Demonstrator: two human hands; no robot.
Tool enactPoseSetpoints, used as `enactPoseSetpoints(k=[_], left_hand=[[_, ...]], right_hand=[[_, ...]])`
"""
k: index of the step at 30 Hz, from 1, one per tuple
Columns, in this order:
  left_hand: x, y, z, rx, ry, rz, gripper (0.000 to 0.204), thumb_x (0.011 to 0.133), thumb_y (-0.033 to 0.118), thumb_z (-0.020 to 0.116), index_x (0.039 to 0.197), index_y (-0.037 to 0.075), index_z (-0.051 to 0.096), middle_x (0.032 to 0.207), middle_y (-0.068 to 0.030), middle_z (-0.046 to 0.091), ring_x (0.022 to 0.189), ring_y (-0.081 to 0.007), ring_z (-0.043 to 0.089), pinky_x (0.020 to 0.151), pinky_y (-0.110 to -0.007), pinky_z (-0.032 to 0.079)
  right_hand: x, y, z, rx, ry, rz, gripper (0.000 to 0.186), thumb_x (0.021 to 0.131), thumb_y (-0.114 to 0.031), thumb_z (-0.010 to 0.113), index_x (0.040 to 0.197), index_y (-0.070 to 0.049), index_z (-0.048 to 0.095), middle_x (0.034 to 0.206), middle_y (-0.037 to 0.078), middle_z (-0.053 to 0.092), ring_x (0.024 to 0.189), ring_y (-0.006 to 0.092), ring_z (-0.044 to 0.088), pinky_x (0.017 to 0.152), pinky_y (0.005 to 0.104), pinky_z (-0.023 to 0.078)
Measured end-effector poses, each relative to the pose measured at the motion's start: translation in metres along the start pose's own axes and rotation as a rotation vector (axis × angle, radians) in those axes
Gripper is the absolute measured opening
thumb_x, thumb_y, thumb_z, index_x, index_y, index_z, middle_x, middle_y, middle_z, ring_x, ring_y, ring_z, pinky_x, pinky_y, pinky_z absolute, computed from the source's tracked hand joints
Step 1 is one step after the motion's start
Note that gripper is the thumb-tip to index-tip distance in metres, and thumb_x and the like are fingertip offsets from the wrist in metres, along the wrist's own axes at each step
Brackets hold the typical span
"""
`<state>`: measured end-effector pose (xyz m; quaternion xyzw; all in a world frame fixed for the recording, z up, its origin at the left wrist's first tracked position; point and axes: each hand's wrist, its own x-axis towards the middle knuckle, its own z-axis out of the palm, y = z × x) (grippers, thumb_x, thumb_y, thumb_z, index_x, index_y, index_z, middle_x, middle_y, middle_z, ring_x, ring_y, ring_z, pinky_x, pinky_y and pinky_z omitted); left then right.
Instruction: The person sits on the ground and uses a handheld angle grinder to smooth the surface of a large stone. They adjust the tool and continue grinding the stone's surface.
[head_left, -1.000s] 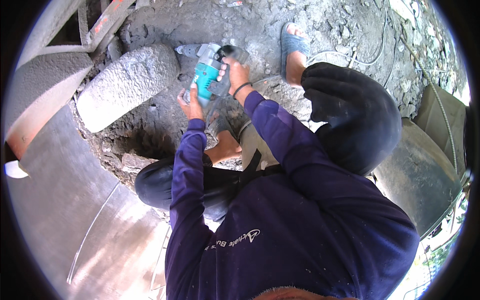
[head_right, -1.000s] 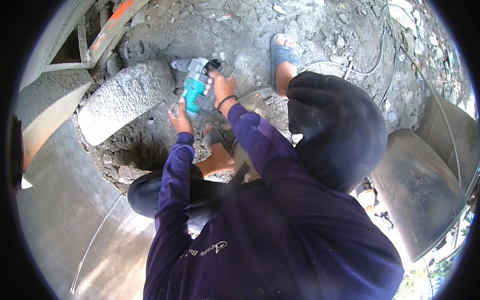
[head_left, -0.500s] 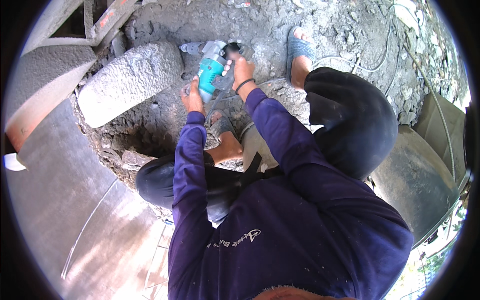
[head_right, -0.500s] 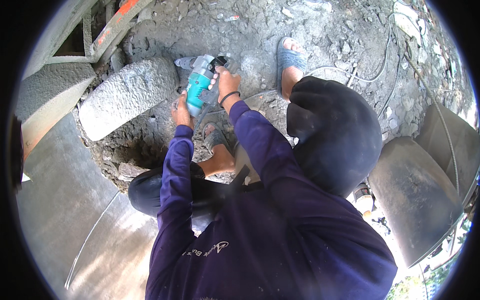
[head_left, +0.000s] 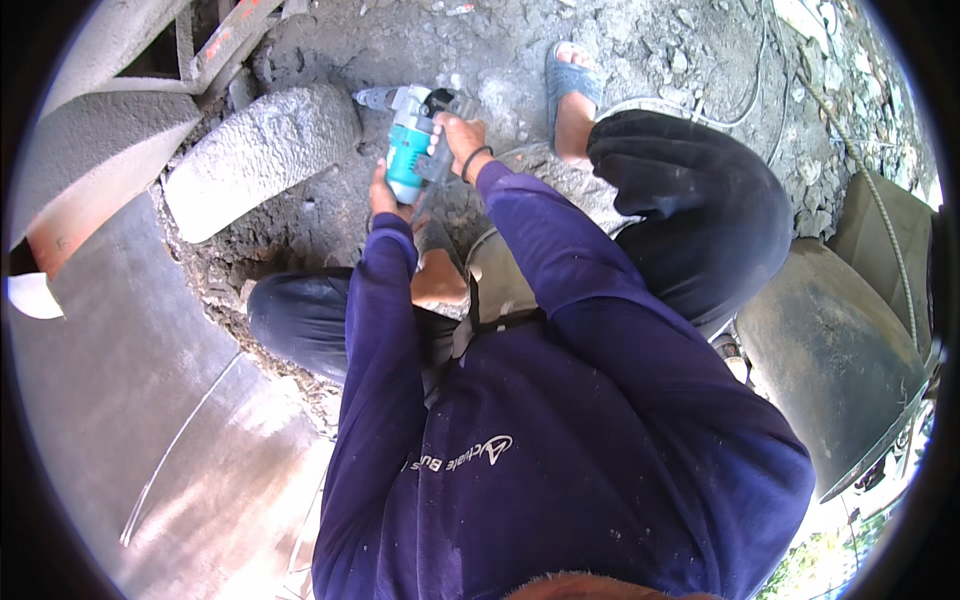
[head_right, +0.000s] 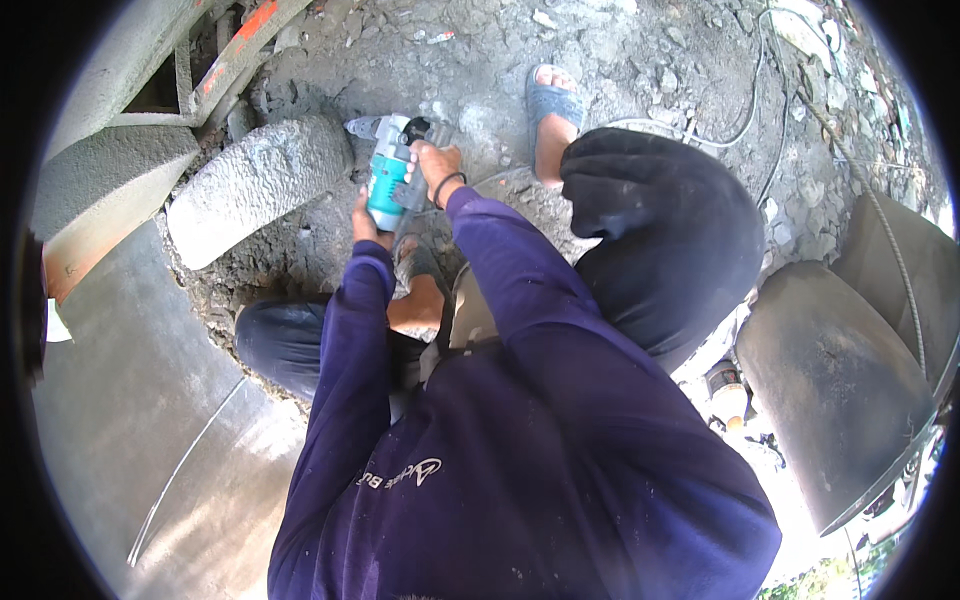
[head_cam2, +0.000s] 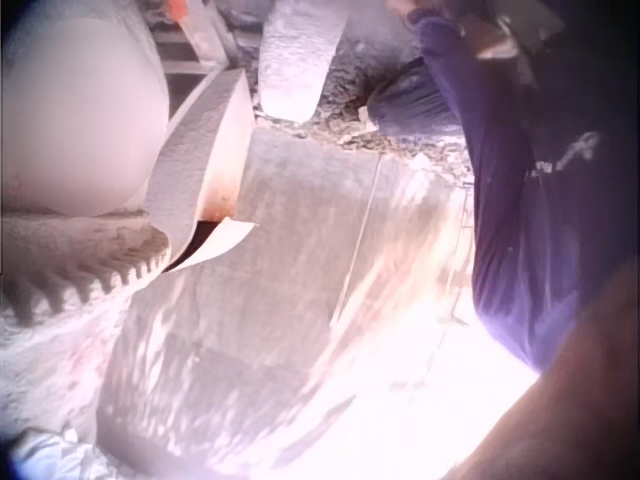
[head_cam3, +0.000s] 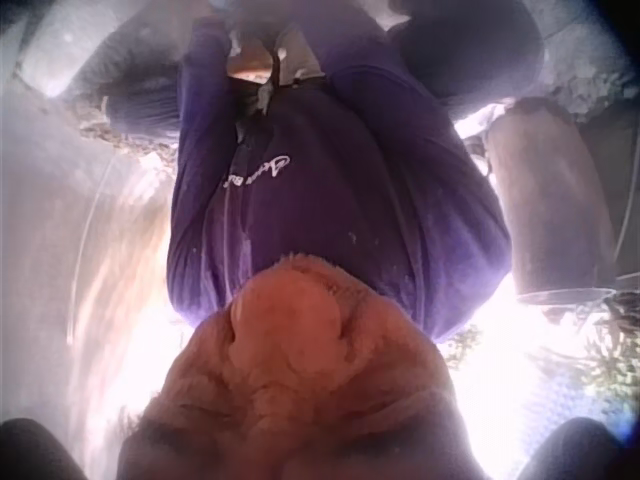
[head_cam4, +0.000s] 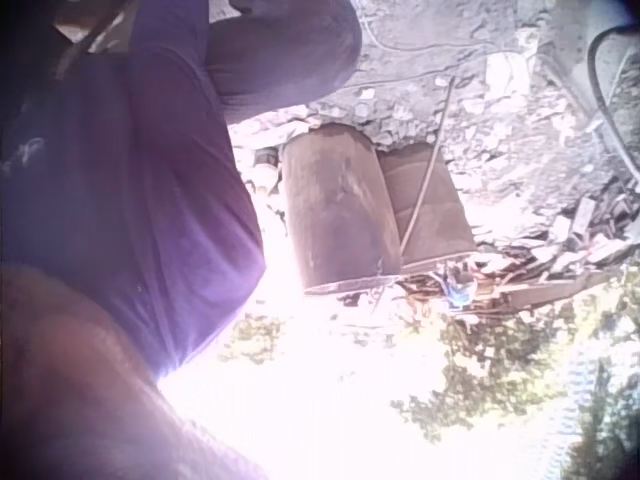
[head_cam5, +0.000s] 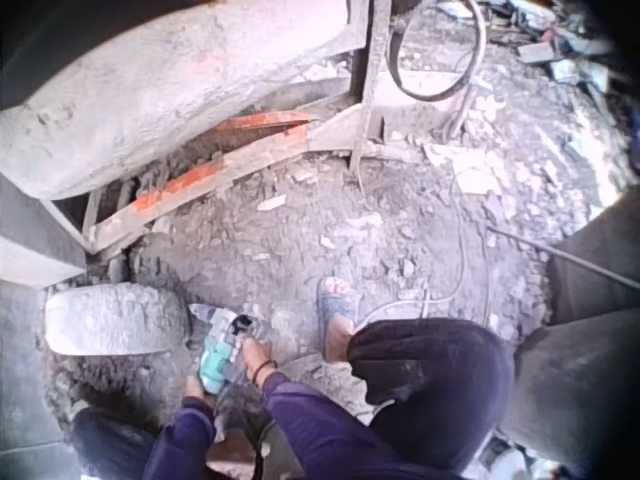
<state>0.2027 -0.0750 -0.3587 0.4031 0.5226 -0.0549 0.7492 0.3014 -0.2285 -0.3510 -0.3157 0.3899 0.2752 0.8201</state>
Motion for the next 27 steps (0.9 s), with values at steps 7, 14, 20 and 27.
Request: enactPoseSetpoints(k=[7, 14, 20, 27], left_hand=[[0.007, 0.006, -0.020, 0.028, 0.062, -0.010, 0.051, 0.091, 0.048, 0.070, 0.128, 0.014, 0.061, 0.113, -0.0131, 0.070, 0.094, -0.0313, 0.069, 0.073, -0.054, 0.055], [-0.002, 0.029, 0.017, -0.092, 0.148, 0.113, 0.050, 0.088, 0.042, 0.074, 0.126, 0.013, 0.060, 0.114, -0.0129, 0.067, 0.097, -0.0312, 0.069, 0.079, -0.057, 0.055], [0.017, 0.054, 0.032, -0.100, -0.039, 0.131, 0.097, 0.080, 0.034, 0.086, 0.156, 0.010, 0.029, 0.137, -0.0195, 0.057, 0.123, -0.0366, 0.058, 0.093, -0.067, 0.046], [0.032, 0.160, 0.093, 0.200, 0.102, -0.098, 0.050, 0.095, 0.046, 0.068, 0.131, 0.014, 0.055, 0.115, -0.0159, 0.063, 0.102, -0.0323, 0.061, 0.076, -0.052, 0.056]], right_hand=[[-0.004, 0.008, 0.008, 0.025, 0.094, -0.021, 0.012, 0.086, -0.009, 0.070, 0.082, -0.001, 0.061, 0.068, 0.007, 0.060, 0.051, 0.0196, 0.056, 0.045, 0.0375, 0.050], [0.024, -0.009, 0.021, 0.096, 0.040, 0.058, 0.009, 0.085, -0.007, 0.067, 0.083, -0.003, 0.059, 0.066, 0.005, 0.056, 0.053, 0.0217, 0.057, 0.048, 0.0411, 0.052], [0.058, -0.043, 0.060, -0.112, 0.026, 0.026, 0.008, 0.087, -0.007, 0.063, 0.082, -0.005, 0.058, 0.067, 0.010, 0.058, 0.054, 0.0263, 0.059, 0.051, 0.0449, 0.055], [0.130, -0.104, 0.152, -0.211, -0.086, 0.036, 0.009, 0.098, -0.008, 0.055, 0.092, -0.001, 0.057, 0.070, 0.010, 0.056, 0.058, 0.0273, 0.059, 0.055, 0.0442, 0.055]])
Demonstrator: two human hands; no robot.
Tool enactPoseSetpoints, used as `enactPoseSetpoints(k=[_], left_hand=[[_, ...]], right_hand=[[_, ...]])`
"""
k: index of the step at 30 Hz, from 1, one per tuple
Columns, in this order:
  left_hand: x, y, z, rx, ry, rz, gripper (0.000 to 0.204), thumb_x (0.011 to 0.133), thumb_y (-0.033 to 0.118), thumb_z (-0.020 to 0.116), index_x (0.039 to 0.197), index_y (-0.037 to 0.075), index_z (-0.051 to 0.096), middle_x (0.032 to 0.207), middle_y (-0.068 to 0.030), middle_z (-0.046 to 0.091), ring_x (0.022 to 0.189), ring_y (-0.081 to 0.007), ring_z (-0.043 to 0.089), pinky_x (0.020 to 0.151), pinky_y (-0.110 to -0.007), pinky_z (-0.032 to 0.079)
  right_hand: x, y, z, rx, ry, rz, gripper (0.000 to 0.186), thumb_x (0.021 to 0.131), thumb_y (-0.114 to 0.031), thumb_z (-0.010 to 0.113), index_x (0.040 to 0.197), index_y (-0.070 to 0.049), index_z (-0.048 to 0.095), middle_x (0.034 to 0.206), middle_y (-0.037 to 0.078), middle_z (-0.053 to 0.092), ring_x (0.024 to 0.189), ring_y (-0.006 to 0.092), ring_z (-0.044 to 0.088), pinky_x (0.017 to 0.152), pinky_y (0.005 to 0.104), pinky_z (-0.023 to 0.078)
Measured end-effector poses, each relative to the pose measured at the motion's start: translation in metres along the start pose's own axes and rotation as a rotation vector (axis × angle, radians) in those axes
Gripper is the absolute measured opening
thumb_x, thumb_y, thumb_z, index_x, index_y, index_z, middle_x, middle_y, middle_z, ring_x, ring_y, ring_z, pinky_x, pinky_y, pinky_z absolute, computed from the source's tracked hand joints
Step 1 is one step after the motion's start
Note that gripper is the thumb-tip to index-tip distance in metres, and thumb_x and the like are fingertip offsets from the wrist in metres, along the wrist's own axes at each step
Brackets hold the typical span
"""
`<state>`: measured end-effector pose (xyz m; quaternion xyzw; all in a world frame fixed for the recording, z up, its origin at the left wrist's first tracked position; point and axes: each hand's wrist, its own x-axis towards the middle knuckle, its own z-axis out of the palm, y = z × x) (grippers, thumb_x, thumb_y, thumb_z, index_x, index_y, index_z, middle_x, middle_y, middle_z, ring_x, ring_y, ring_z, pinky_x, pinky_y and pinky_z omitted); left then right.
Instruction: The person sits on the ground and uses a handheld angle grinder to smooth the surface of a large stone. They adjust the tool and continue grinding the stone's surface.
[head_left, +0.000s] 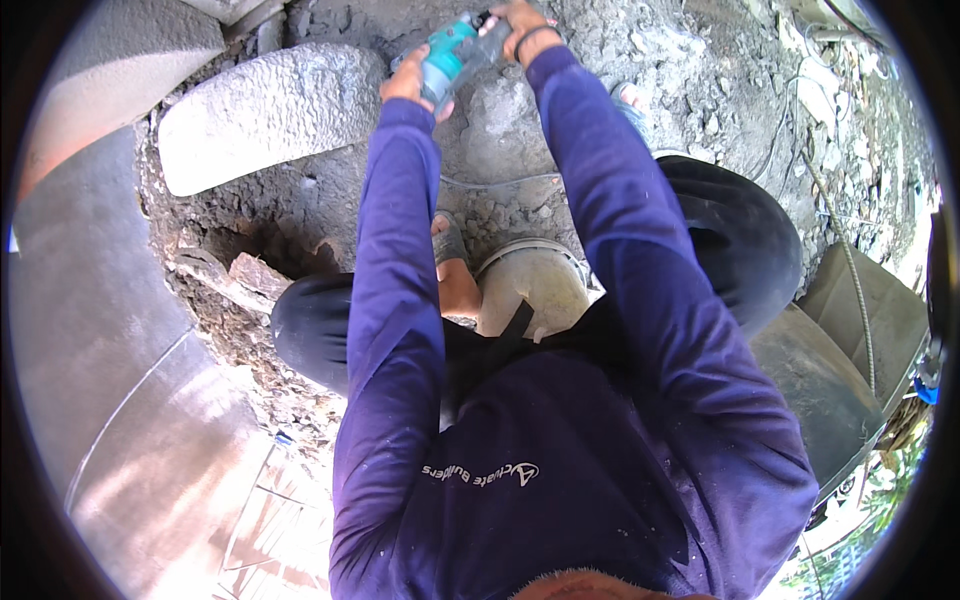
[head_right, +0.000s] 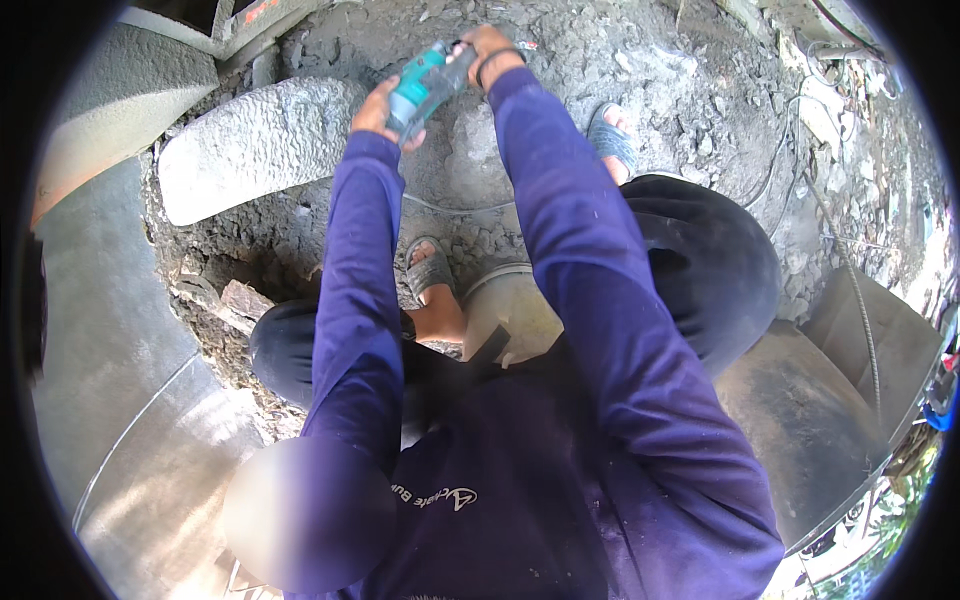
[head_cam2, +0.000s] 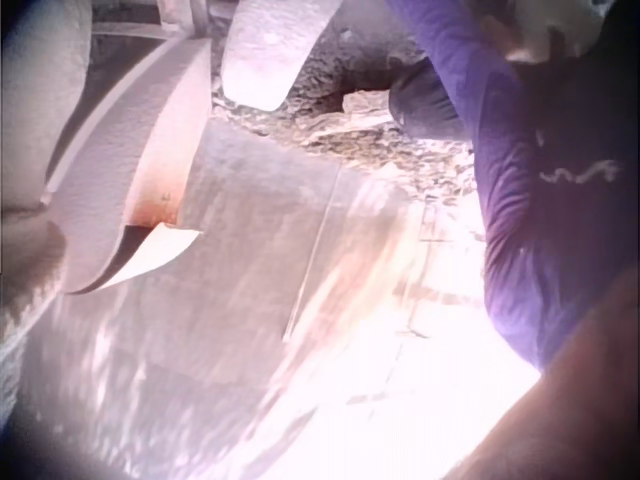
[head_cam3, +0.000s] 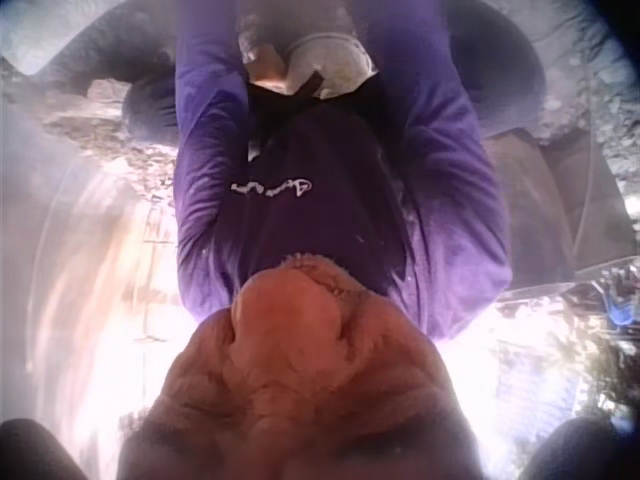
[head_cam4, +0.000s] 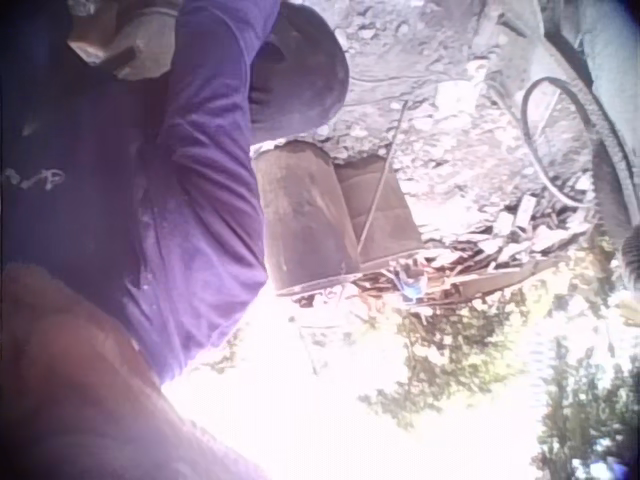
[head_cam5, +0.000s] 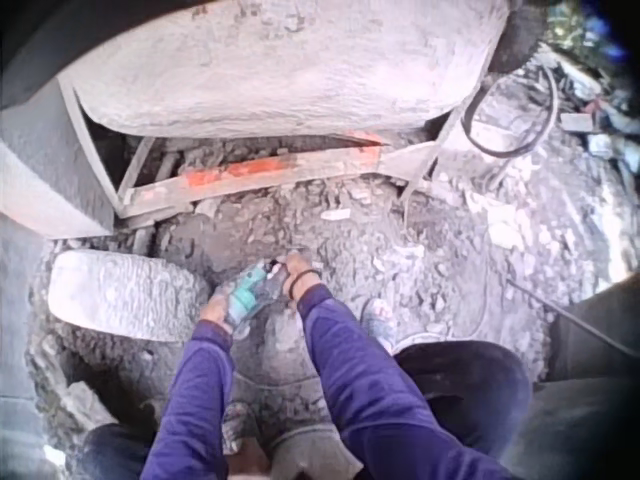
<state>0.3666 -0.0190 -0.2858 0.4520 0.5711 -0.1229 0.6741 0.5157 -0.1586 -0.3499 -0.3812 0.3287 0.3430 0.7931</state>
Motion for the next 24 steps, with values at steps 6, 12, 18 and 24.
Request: enactPoseSetpoints(k=[6, 12, 18, 24], left_hand=[[-0.014, 0.035, 0.051, 0.003, -0.140, -0.002, 0.047, 0.096, 0.047, 0.067, 0.131, 0.018, 0.054, 0.115, -0.0172, 0.062, 0.101, -0.0332, 0.060, 0.080, -0.053, 0.055], [0.011, -0.096, 0.038, -0.337, 0.123, 0.188, 0.061, 0.083, 0.021, 0.085, 0.128, -0.005, 0.053, 0.114, -0.0221, 0.065, 0.088, -0.0332, 0.071, 0.068, -0.052, 0.062], [0.042, -0.162, -0.019, -0.378, 0.144, 0.306, 0.056, 0.081, 0.021, 0.086, 0.122, -0.007, 0.059, 0.109, -0.0196, 0.069, 0.090, -0.0338, 0.073, 0.076, -0.051, 0.063], [0.029, -0.182, -0.099, -0.193, 0.018, 0.258, 0.048, 0.084, 0.019, 0.084, 0.120, -0.005, 0.063, 0.108, -0.0187, 0.071, 0.092, -0.0320, 0.074, 0.080, -0.051, 0.063]], right_hand=[[0.074, -0.046, -0.032, 0.064, -0.241, -0.188, 0.009, 0.099, -0.007, 0.056, 0.103, 0.000, 0.056, 0.073, 0.011, 0.058, 0.060, 0.0274, 0.059, 0.065, 0.0494, 0.057], [-0.024, 0.015, -0.082, -0.132, -0.028, -0.002, 0.012, 0.092, -0.014, 0.065, 0.086, -0.004, 0.060, 0.067, 0.007, 0.059, 0.055, 0.0241, 0.058, 0.048, 0.0404, 0.052], [-0.074, 0.096, -0.111, 0.068, 0.124, -0.042, 0.012, 0.088, -0.013, 0.069, 0.085, -0.008, 0.059, 0.066, 0.006, 0.057, 0.052, 0.0220, 0.057, 0.050, 0.0415, 0.054], [-0.129, 0.168, -0.118, 0.367, 0.182, 0.025, 0.012, 0.088, -0.010, 0.068, 0.083, -0.007, 0.058, 0.066, 0.005, 0.056, 0.053, 0.0203, 0.056, 0.049, 0.0399, 0.052]])
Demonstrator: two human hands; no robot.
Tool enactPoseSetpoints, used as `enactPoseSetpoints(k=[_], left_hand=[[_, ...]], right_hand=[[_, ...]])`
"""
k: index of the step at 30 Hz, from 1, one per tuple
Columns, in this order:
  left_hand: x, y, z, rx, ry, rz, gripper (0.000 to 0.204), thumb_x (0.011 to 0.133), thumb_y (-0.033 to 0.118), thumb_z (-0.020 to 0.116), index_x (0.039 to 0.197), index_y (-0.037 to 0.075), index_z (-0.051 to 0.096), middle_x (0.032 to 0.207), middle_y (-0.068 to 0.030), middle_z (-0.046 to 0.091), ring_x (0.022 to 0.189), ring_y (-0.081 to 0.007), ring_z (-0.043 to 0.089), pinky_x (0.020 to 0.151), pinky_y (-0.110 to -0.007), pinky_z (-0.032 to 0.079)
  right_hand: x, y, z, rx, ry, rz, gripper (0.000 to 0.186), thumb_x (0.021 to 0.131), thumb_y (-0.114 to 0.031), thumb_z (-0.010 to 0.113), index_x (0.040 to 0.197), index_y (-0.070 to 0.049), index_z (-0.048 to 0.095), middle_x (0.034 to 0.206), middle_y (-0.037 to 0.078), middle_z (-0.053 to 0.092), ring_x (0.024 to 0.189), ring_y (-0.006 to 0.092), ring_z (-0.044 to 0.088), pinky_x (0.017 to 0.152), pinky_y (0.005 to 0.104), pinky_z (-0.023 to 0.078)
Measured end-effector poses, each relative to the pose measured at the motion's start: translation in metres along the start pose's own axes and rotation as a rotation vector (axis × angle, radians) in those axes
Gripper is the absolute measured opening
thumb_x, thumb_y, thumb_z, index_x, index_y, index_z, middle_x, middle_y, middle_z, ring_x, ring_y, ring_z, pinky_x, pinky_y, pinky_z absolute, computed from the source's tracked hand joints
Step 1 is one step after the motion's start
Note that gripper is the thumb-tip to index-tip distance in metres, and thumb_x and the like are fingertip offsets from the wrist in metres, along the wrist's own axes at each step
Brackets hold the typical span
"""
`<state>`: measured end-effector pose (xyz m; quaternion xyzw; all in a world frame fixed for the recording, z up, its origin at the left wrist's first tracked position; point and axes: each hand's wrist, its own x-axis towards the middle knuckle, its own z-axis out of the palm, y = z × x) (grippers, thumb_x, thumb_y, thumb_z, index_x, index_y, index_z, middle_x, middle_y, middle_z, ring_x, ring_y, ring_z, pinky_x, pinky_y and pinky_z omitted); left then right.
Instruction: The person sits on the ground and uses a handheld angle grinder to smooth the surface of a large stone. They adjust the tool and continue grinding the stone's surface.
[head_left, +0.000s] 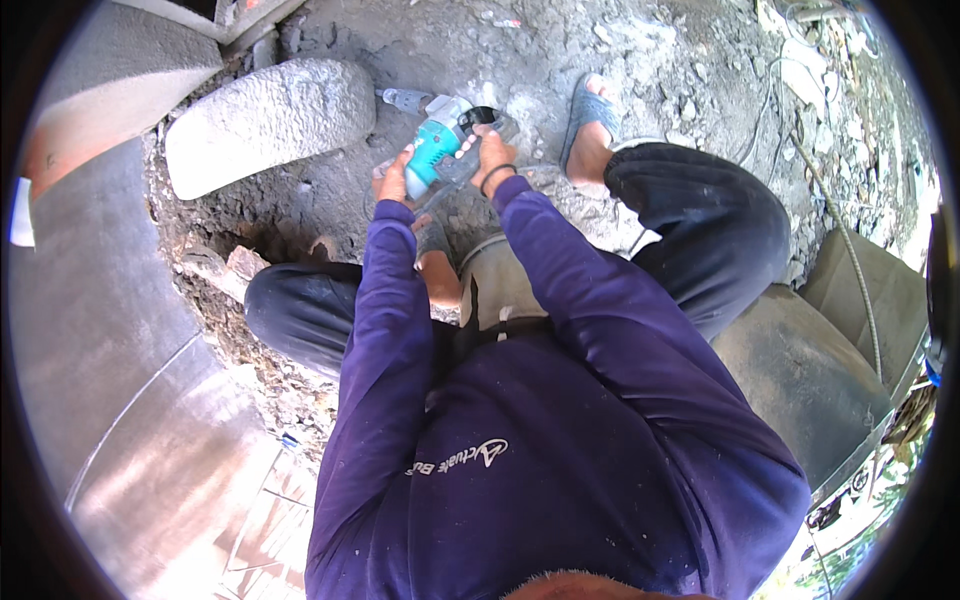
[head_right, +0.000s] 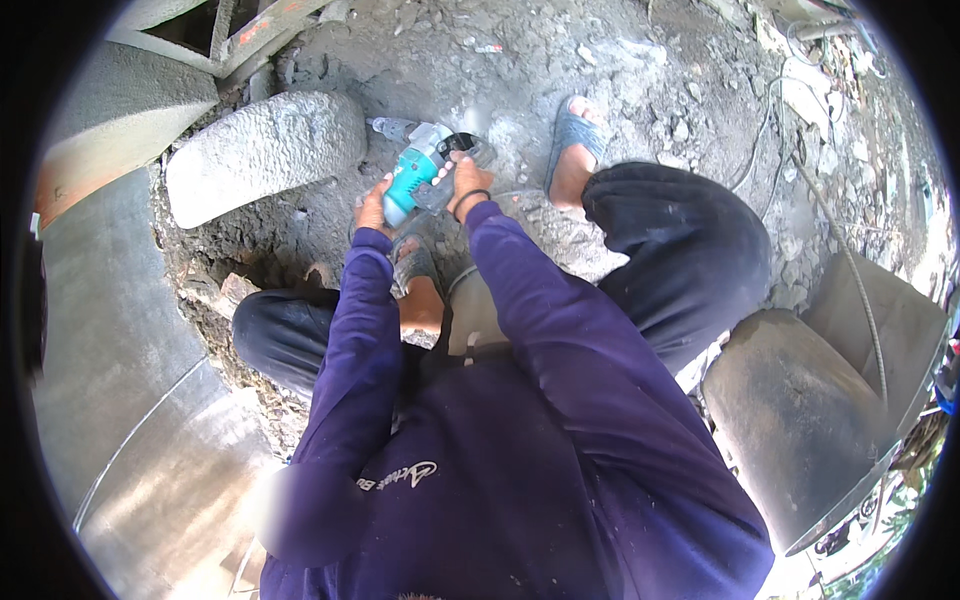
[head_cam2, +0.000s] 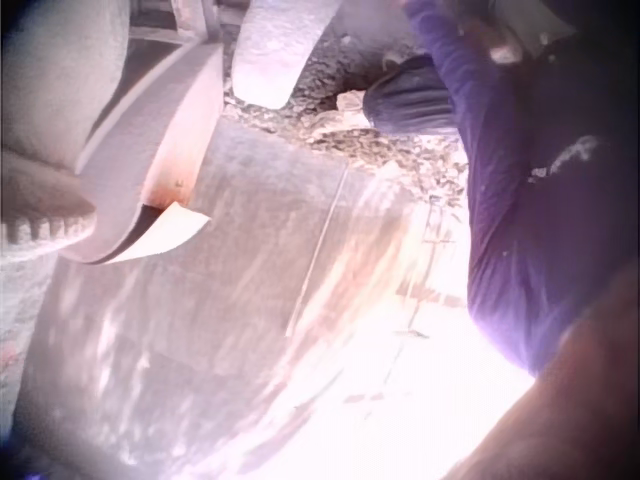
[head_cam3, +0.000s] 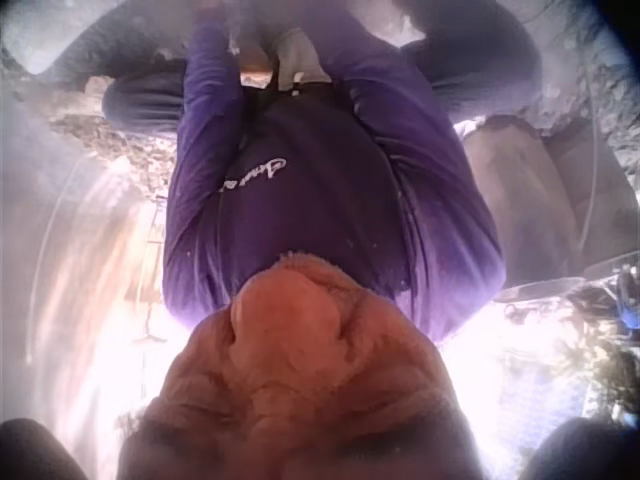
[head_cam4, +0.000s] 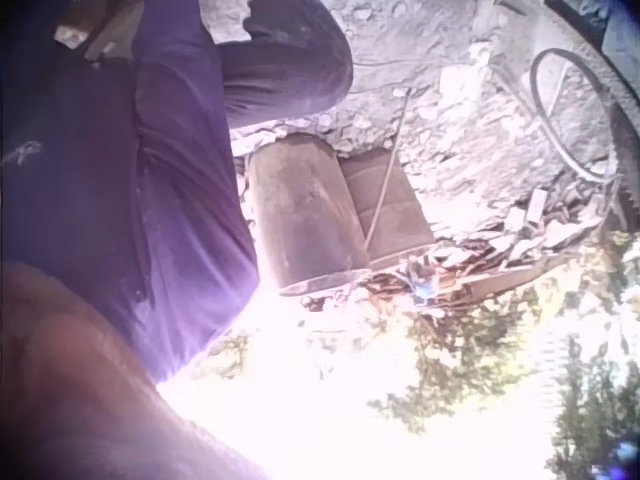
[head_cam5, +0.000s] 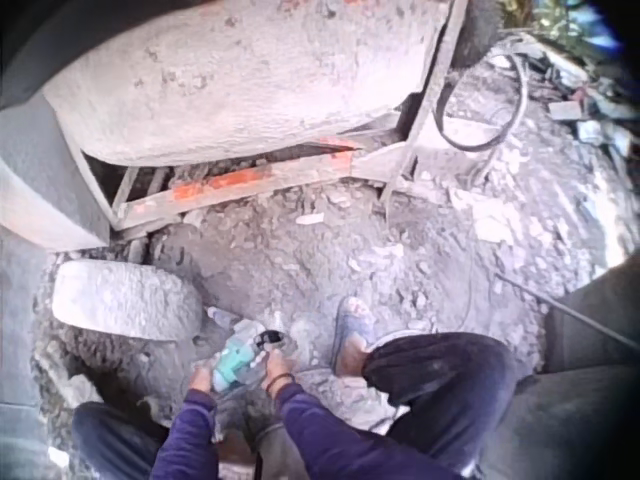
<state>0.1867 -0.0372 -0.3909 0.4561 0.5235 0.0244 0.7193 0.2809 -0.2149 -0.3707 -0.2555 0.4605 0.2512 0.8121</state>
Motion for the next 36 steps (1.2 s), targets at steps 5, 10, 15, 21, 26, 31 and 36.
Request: enactPoseSetpoints(k=[5, 10, 15, 21, 26, 31, 36], left_hand=[[-0.018, 0.015, 0.001, 0.015, -0.065, 0.001, 0.068, 0.078, 0.024, 0.089, 0.129, -0.001, 0.052, 0.113, -0.0215, 0.067, 0.090, -0.0330, 0.071, 0.077, -0.051, 0.061], [-0.019, -0.006, 0.019, 0.131, 0.117, 0.125, 0.077, 0.072, 0.030, 0.093, 0.128, -0.003, 0.051, 0.113, -0.0220, 0.065, 0.092, -0.0322, 0.069, 0.076, -0.047, 0.059], [-0.023, -0.006, 0.027, 0.027, 0.077, 0.059, 0.060, 0.076, 0.024, 0.092, 0.117, 0.000, 0.056, 0.103, -0.0176, 0.068, 0.085, -0.0266, 0.069, 0.074, -0.044, 0.060], [-0.010, 0.020, 0.007, 0.010, -0.024, 0.011, 0.051, 0.083, 0.020, 0.087, 0.117, -0.003, 0.057, 0.105, -0.0168, 0.068, 0.088, -0.0293, 0.071, 0.077, -0.048, 0.062], [-0.023, 0.037, 0.039, 0.067, -0.068, -0.085, 0.046, 0.092, 0.031, 0.076, 0.119, -0.002, 0.061, 0.106, -0.0169, 0.070, 0.088, -0.0308, 0.072, 0.077, -0.048, 0.061], [-0.037, 0.021, 0.035, 0.109, -0.070, -0.078, 0.048, 0.097, 0.047, 0.062, 0.126, 0.010, 0.062, 0.113, -0.0120, 0.071, 0.098, -0.0334, 0.070, 0.082, -0.057, 0.055], [-0.041, 0.026, 0.044, 0.163, -0.011, -0.122, 0.049, 0.097, 0.046, 0.060, 0.128, 0.008, 0.061, 0.114, -0.0139, 0.071, 0.098, -0.0337, 0.069, 0.084, -0.057, 0.056]], right_hand=[[-0.005, 0.004, -0.003, -0.009, 0.013, 0.011, 0.011, 0.088, -0.010, 0.067, 0.083, -0.009, 0.058, 0.066, 0.005, 0.056, 0.054, 0.0206, 0.057, 0.050, 0.0409, 0.053], [-0.006, -0.015, -0.008, -0.054, 0.077, -0.016, 0.012, 0.087, -0.010, 0.068, 0.082, -0.008, 0.057, 0.066, 0.005, 0.056, 0.053, 0.0208, 0.057, 0.050, 0.0399, 0.052], [0.003, -0.016, -0.007, -0.045, 0.047, -0.050, 0.014, 0.085, -0.012, 0.071, 0.083, -0.007, 0.059, 0.067, 0.004, 0.056, 0.051, 0.0195, 0.055, 0.046, 0.0375, 0.051], [-0.011, -0.010, 0.013, 0.019, 0.038, -0.023, 0.012, 0.086, -0.012, 0.071, 0.085, -0.005, 0.062, 0.068, 0.004, 0.058, 0.053, 0.0193, 0.058, 0.046, 0.0376, 0.051], [0.009, -0.021, 0.006, 0.125, -0.080, 0.128, 0.009, 0.088, -0.013, 0.071, 0.090, -0.009, 0.063, 0.071, 0.002, 0.058, 0.060, 0.0179, 0.057, 0.054, 0.0368, 0.050], [0.004, -0.019, -0.003, 0.099, -0.145, 0.165, 0.009, 0.089, -0.012, 0.070, 0.088, -0.007, 0.064, 0.076, 0.004, 0.063, 0.061, 0.0170, 0.060, 0.054, 0.0338, 0.052], [-0.002, -0.024, 0.012, -0.019, 0.057, 0.002, 0.011, 0.086, -0.008, 0.069, 0.080, 0.000, 0.064, 0.072, 0.007, 0.061, 0.052, 0.0181, 0.057, 0.043, 0.0352, 0.049]])
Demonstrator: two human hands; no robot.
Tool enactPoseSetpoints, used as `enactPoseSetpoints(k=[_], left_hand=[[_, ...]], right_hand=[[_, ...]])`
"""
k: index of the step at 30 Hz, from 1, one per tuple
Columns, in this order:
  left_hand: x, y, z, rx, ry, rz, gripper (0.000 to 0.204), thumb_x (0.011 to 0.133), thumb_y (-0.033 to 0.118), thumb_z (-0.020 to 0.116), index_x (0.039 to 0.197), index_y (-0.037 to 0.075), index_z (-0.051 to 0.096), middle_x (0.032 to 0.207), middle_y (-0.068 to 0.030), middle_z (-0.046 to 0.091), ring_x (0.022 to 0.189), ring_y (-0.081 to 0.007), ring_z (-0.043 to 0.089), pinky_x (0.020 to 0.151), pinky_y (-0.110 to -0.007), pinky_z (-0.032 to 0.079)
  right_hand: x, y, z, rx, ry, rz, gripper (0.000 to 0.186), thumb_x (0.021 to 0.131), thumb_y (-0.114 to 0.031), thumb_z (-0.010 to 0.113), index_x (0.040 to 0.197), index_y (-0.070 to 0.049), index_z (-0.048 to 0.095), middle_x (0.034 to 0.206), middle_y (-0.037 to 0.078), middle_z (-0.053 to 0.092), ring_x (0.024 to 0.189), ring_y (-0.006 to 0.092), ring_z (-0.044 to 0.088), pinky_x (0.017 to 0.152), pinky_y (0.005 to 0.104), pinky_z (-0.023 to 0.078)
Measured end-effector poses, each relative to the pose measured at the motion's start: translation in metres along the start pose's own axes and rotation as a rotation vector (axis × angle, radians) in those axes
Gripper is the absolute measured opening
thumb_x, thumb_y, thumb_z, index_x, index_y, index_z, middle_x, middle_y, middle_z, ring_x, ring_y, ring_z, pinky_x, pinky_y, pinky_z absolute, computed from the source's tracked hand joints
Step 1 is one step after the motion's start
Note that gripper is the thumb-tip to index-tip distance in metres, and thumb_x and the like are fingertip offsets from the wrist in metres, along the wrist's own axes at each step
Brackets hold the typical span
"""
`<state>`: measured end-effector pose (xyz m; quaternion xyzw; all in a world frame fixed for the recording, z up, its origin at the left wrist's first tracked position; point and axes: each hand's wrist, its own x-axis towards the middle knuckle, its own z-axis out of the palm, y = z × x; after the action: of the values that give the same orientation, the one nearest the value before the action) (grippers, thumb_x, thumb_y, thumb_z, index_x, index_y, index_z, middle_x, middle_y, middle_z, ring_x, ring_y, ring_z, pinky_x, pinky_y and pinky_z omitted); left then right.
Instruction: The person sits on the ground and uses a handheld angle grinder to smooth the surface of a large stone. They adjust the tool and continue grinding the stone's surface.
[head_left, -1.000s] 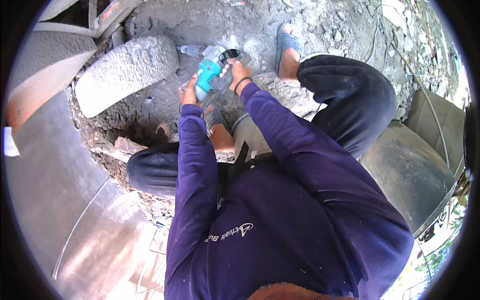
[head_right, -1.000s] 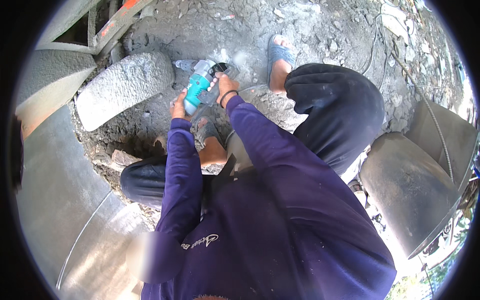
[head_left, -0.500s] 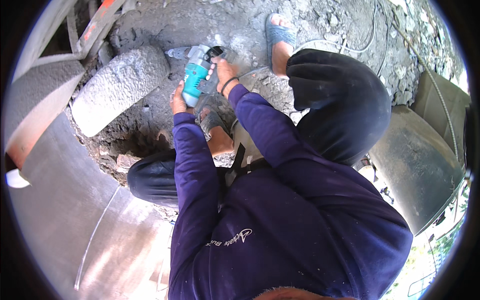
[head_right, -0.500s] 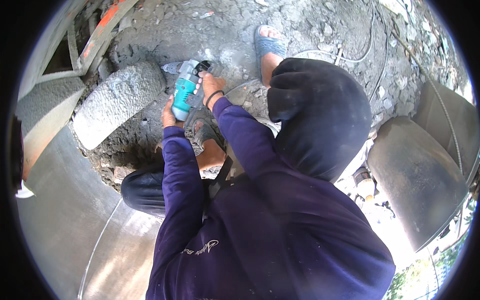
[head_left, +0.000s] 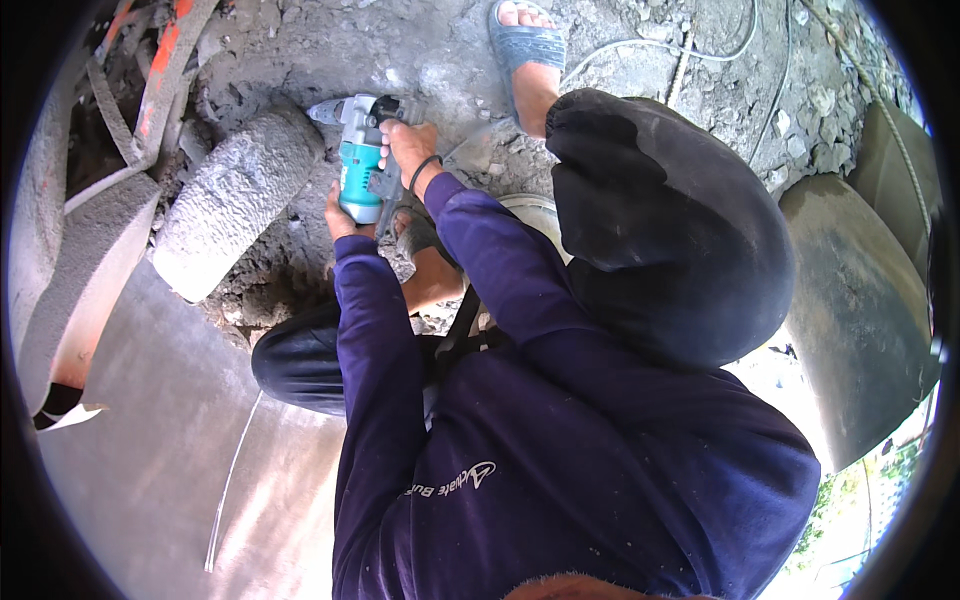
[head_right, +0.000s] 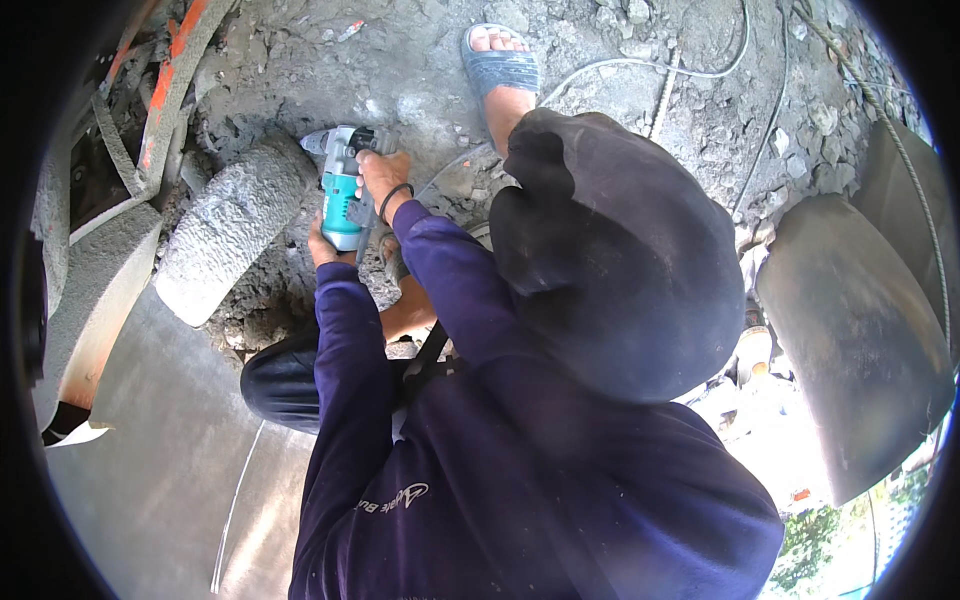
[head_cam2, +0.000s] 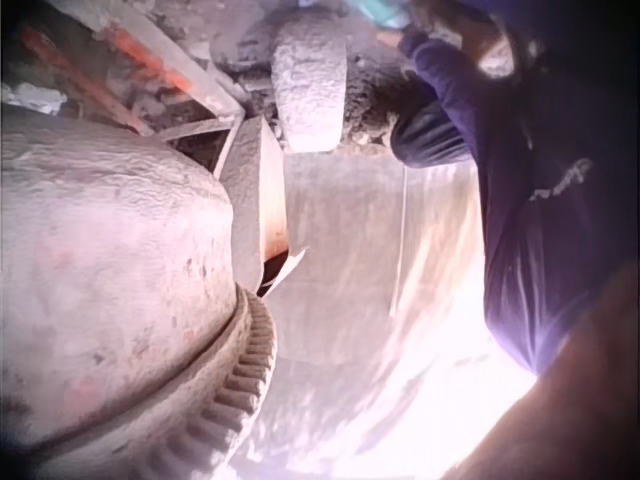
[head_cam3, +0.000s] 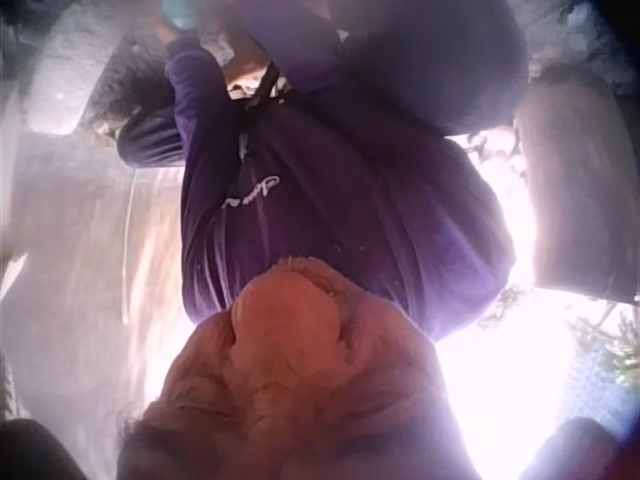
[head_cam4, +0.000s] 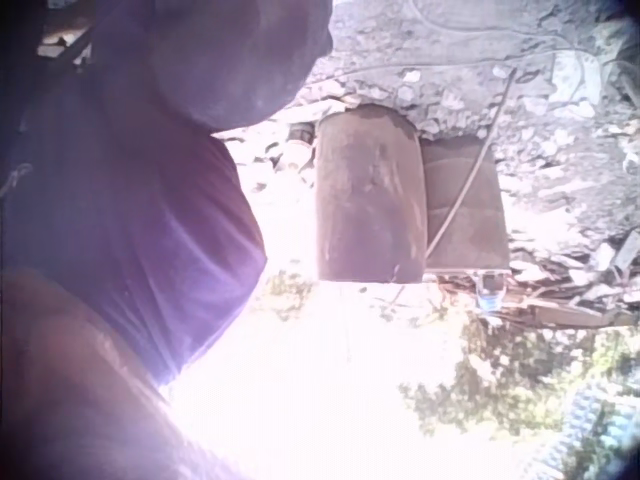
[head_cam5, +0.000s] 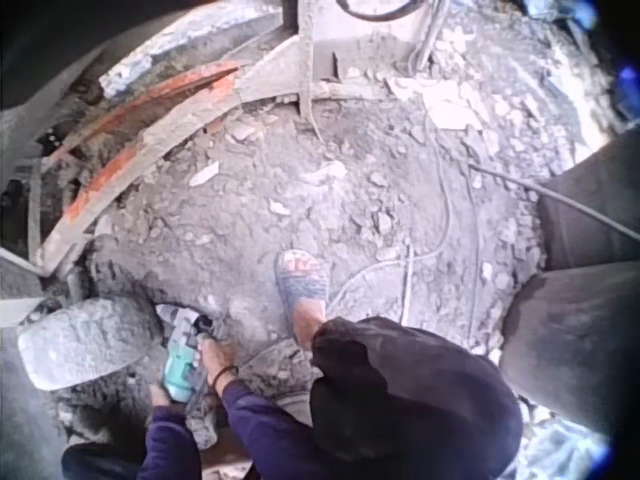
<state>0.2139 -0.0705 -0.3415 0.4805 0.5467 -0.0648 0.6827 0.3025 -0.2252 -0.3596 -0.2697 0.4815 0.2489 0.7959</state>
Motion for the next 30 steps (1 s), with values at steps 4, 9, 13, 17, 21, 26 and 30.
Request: enactPoseSetpoints(k=[4, 9, 13, 17, 21, 26, 30], left_hand=[[-0.009, 0.027, 0.013, 0.041, 0.006, 0.063, 0.048, 0.097, 0.044, 0.059, 0.125, 0.005, 0.061, 0.112, -0.0151, 0.071, 0.096, -0.0339, 0.070, 0.086, -0.054, 0.057], [-0.024, 0.034, 0.024, -0.042, -0.003, 0.067, 0.047, 0.098, 0.043, 0.058, 0.124, 0.003, 0.062, 0.114, -0.0164, 0.071, 0.101, -0.0349, 0.070, 0.093, -0.054, 0.055], [-0.002, 0.019, 0.032, -0.199, -0.053, 0.056, 0.046, 0.097, 0.039, 0.063, 0.128, 0.005, 0.059, 0.117, -0.0170, 0.068, 0.100, -0.0355, 0.070, 0.087, -0.057, 0.057], [0.014, 0.014, 0.037, -0.222, 0.035, 0.040, 0.047, 0.094, 0.034, 0.071, 0.128, 0.003, 0.059, 0.113, -0.0168, 0.068, 0.094, -0.0347, 0.071, 0.079, -0.054, 0.059], [-0.003, 0.022, 0.032, -0.201, 0.022, 0.060, 0.049, 0.095, 0.037, 0.069, 0.128, 0.002, 0.057, 0.112, -0.0169, 0.068, 0.094, -0.0351, 0.071, 0.079, -0.053, 0.059], [-0.036, 0.010, 0.062, -0.355, -0.143, 0.096, 0.048, 0.098, 0.039, 0.065, 0.127, 0.003, 0.055, 0.114, -0.0165, 0.068, 0.094, -0.0333, 0.071, 0.079, -0.053, 0.059], [-0.060, 0.028, 0.090, -0.367, -0.051, 0.079, 0.042, 0.100, 0.034, 0.062, 0.129, 0.004, 0.056, 0.121, -0.0160, 0.067, 0.105, -0.0338, 0.069, 0.092, -0.052, 0.057]], right_hand=[[-0.015, -0.023, 0.026, 0.049, 0.055, 0.003, 0.012, 0.084, -0.008, 0.068, 0.079, 0.001, 0.063, 0.069, 0.008, 0.060, 0.050, 0.0187, 0.057, 0.043, 0.0360, 0.048], [-0.018, -0.028, 0.043, -0.026, 0.041, -0.052, 0.011, 0.085, -0.006, 0.071, 0.081, 0.002, 0.064, 0.071, 0.009, 0.061, 0.052, 0.0192, 0.057, 0.042, 0.0371, 0.049], [-0.001, -0.045, 0.039, -0.031, 0.016, -0.072, 0.011, 0.085, -0.003, 0.071, 0.080, 0.002, 0.062, 0.069, 0.009, 0.060, 0.050, 0.0196, 0.056, 0.041, 0.0378, 0.048], [0.008, -0.056, 0.034, -0.039, -0.010, -0.102, 0.010, 0.085, -0.003, 0.070, 0.081, 0.001, 0.062, 0.069, 0.008, 0.060, 0.050, 0.0197, 0.056, 0.041, 0.0373, 0.048], [-0.010, -0.050, 0.041, -0.057, 0.015, -0.091, 0.009, 0.085, -0.002, 0.070, 0.084, 0.003, 0.063, 0.069, 0.009, 0.060, 0.051, 0.0203, 0.057, 0.041, 0.0377, 0.048], [-0.035, -0.096, 0.044, -0.167, -0.152, -0.172, 0.009, 0.087, -0.002, 0.070, 0.090, 0.005, 0.064, 0.071, 0.010, 0.061, 0.052, 0.0202, 0.058, 0.043, 0.0366, 0.050], [-0.035, -0.120, 0.052, -0.138, -0.220, -0.192, 0.009, 0.083, 0.000, 0.070, 0.083, 0.006, 0.064, 0.068, 0.011, 0.060, 0.049, 0.0205, 0.057, 0.040, 0.0371, 0.048]])
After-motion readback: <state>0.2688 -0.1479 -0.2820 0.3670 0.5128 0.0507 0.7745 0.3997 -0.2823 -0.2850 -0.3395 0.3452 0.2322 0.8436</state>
